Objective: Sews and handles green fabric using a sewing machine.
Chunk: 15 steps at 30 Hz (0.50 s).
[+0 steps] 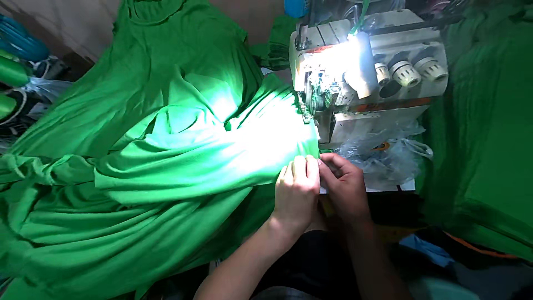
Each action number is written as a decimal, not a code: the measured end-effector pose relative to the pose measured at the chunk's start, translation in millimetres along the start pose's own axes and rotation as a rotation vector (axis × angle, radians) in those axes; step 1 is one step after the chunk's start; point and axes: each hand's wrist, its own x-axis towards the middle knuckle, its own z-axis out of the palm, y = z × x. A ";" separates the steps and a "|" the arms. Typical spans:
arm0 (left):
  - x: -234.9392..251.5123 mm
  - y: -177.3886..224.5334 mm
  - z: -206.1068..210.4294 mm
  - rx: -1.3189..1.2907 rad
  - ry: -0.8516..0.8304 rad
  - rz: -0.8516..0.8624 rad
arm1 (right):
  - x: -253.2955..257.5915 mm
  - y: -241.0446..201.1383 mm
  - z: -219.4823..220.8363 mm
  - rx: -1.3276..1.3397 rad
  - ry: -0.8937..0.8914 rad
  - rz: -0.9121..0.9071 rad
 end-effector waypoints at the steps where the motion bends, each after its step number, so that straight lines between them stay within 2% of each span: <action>1: -0.5 -1.9 -0.7 0.025 0.030 0.021 | -0.3 0.2 -1.0 -0.010 0.014 -0.012; 6: -7.1 -13.6 -5.4 0.061 0.182 0.089 | -6.4 -5.3 -8.6 0.044 -0.001 -0.001; 9: -9.4 -17.6 -3.7 -0.002 0.258 0.136 | -9.5 -9.6 -12.9 0.099 -0.036 0.093; 12: -9.6 -18.2 0.3 -0.004 0.241 0.194 | -8.0 -12.2 -14.0 0.171 -0.048 0.157; 15: -11.7 -25.5 2.3 -0.053 0.181 0.272 | -5.7 -10.0 -12.1 0.148 -0.051 0.111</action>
